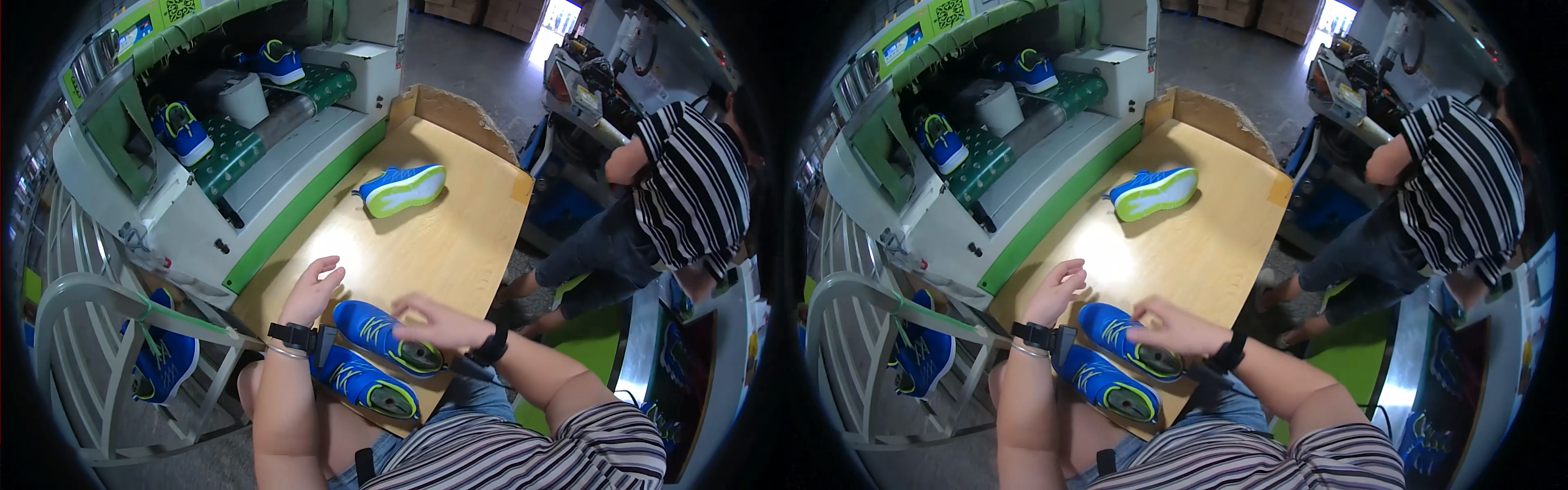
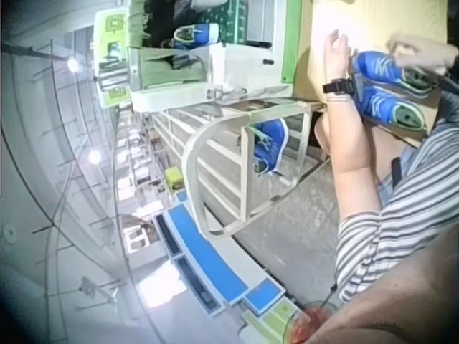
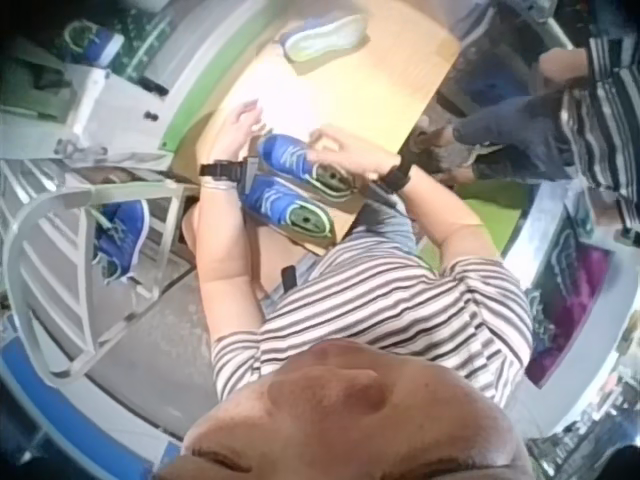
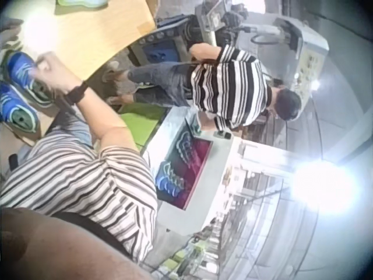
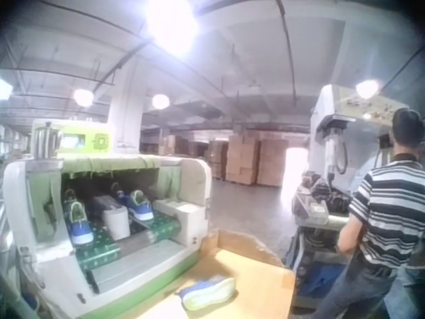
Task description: Sorting and placing shoe uppers and components on a conveyor system for industrial manufacturing.
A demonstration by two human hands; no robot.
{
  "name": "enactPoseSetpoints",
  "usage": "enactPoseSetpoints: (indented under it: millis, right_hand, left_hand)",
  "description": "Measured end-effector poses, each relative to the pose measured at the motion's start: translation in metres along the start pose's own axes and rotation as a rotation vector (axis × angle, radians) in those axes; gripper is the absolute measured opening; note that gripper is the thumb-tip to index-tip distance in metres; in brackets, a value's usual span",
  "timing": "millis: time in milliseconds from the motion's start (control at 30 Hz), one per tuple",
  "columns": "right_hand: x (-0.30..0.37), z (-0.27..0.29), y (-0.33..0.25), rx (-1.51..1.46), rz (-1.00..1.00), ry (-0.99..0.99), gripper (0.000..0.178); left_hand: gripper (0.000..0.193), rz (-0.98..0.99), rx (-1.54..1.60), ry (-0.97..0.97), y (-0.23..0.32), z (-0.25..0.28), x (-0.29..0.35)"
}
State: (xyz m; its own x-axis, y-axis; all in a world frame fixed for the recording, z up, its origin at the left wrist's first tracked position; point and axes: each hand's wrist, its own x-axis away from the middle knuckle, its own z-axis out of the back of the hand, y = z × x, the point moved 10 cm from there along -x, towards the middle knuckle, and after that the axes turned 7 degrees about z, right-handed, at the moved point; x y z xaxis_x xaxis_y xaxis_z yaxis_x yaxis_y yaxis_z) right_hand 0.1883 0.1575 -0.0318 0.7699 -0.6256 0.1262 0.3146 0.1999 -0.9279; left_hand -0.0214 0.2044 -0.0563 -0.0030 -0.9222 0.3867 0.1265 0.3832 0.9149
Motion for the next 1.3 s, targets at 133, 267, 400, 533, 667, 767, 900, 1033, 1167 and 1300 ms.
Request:
enactPoseSetpoints:
  millis: [133, 267, 400, 533, 667, 767, 900, 1033, 1167, 1300]
  right_hand:
    - [-0.056, 0.081, -0.046, 0.510, 0.286, 0.361, 0.059]
    - [-0.110, 0.160, -0.022, 0.935, 0.115, 0.631, 0.071]
    - [-0.107, 0.173, 0.027, 1.253, -0.149, 0.592, 0.078]
    - [-0.069, 0.146, 0.039, 1.144, -0.129, 0.652, 0.081]
    - [-0.044, 0.172, 0.062, 0.575, -0.013, 0.901, 0.080]
    - [-0.063, 0.200, 0.104, 0.024, -0.186, 0.926, 0.084]
    - [-0.067, 0.173, 0.090, 0.356, -0.145, 0.988, 0.099]
    - [-0.076, 0.150, 0.089, -0.267, -0.151, 1.050, 0.086]
    - [-0.086, 0.115, -0.002, -0.681, 0.106, 0.833, 0.083]
    - [-0.077, 0.072, -0.126, -0.564, 0.551, 0.532, 0.104]
  left_hand:
    - [0.051, 0.006, -0.004, -0.001, 0.004, 0.001, -0.001]
    - [0.051, 0.004, -0.014, -0.023, 0.010, -0.001, -0.001]
    - [0.052, -0.018, 0.012, -0.020, 0.019, 0.001, 0.004]
    - [0.054, -0.026, -0.006, 0.017, 0.014, 0.008, 0.002]
    - [0.056, -0.180, -0.074, 0.213, 0.025, 0.018, 0.000]
    - [0.058, -0.155, 0.074, 0.263, 0.018, 0.023, -0.004]
    - [0.063, 0.015, 0.301, 0.089, 0.022, -0.003, 0.000]
    - [0.069, 0.003, 0.385, 0.028, 0.010, -0.004, -0.008]
    - [0.076, 0.013, 0.458, -0.010, 0.013, -0.009, -0.005]
    - [0.080, -0.053, 0.810, -0.541, 0.054, -0.046, 0.025]
